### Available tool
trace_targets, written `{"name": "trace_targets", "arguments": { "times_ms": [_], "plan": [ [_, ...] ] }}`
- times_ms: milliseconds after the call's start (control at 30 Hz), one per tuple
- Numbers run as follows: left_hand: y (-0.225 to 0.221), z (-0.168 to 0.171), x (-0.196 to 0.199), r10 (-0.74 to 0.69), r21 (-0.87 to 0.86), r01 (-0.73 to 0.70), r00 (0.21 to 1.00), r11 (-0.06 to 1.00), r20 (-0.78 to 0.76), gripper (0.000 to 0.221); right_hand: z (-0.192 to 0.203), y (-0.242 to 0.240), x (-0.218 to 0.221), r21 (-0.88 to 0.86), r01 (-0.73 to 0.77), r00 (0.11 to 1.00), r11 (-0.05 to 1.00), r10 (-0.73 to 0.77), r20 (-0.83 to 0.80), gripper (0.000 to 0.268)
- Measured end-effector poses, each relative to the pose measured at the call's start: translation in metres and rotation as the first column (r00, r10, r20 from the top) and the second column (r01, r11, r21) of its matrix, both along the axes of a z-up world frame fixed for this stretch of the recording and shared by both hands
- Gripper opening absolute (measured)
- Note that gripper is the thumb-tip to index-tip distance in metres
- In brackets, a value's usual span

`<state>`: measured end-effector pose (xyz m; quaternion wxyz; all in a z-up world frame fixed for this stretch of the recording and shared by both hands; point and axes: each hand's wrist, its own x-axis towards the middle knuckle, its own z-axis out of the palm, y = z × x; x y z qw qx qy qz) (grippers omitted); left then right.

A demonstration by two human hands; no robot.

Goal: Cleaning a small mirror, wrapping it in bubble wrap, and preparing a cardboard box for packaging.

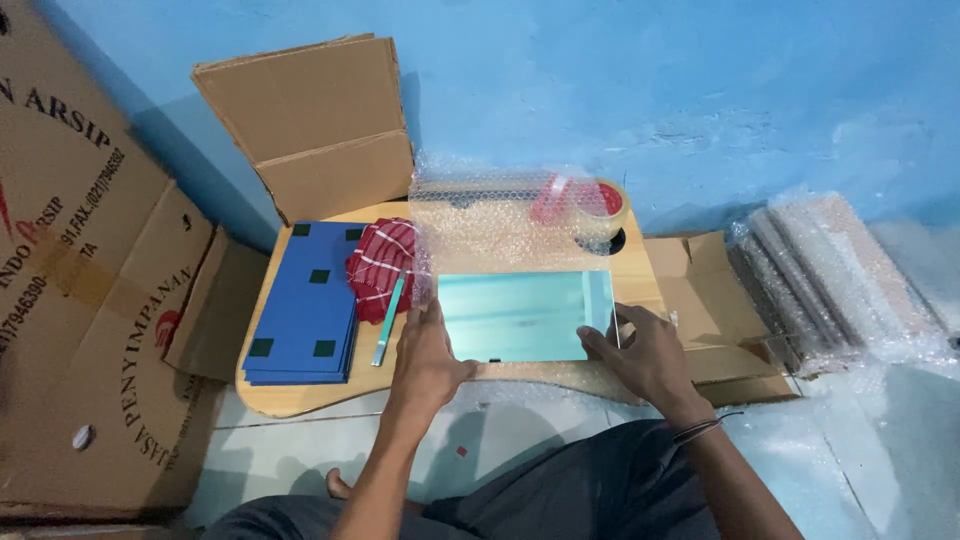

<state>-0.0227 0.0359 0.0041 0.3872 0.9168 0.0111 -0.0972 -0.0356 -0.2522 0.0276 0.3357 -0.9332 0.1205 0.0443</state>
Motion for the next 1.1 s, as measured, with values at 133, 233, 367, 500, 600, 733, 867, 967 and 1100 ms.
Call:
{"name": "trace_targets", "arguments": {
  "times_ms": [133, 233, 367, 500, 600, 733, 867, 967, 1100],
  "plan": [
    [-0.009, 0.035, -0.006, -0.001, 0.106, 0.009, 0.997, 0.994, -0.077, 0.109, 0.003, 0.002, -0.001, -0.025, -0.018, 1.0, 1.0, 0.018, -0.011, 0.074],
    [-0.011, 0.043, -0.01, 0.009, 0.181, 0.004, 0.997, 0.983, -0.073, 0.102, 0.002, 0.003, -0.001, -0.071, -0.037, 0.999, 0.997, 0.035, -0.026, 0.075],
    [-0.007, 0.02, -0.002, -0.005, 0.183, 0.022, 0.995, 0.983, -0.096, 0.099, -0.001, 0.001, 0.001, -0.109, -0.077, 0.997, 0.991, 0.077, -0.012, 0.074],
    [-0.007, 0.026, -0.003, 0.017, 0.168, 0.011, 0.986, 0.986, -0.165, 0.097, -0.002, 0.004, 0.003, -0.147, -0.085, 0.996, 0.986, 0.084, -0.012, 0.073],
    [-0.006, 0.03, -0.005, 0.023, 0.145, 0.001, 0.987, 0.989, -0.161, 0.097, 0.012, 0.012, -0.002, -0.154, -0.08, 0.997, 0.985, 0.077, -0.028, 0.063],
    [-0.006, 0.03, -0.006, 0.041, 0.123, -0.023, 0.988, 0.992, -0.152, 0.097, -0.002, 0.01, 0.001, -0.195, -0.078, 0.997, 0.978, 0.074, -0.03, 0.068],
    [-0.007, 0.036, -0.007, 0.042, 0.108, -0.025, 0.986, 0.994, -0.16, 0.096, -0.008, 0.009, 0.001, -0.188, -0.064, 0.998, 0.98, 0.067, 0.011, 0.055],
    [-0.005, 0.036, -0.007, 0.056, 0.097, -0.04, 0.984, 0.995, -0.17, 0.099, -0.011, 0.014, -0.001, -0.193, -0.053, 0.998, 0.98, 0.06, 0.032, 0.048],
    [-0.003, 0.032, -0.006, 0.037, 0.096, -0.021, 0.986, 0.995, -0.16, 0.099, -0.019, 0.015, -0.008, -0.293, -0.003, 0.974, 0.956, 0.069, 0.216, 0.056]
  ]
}}
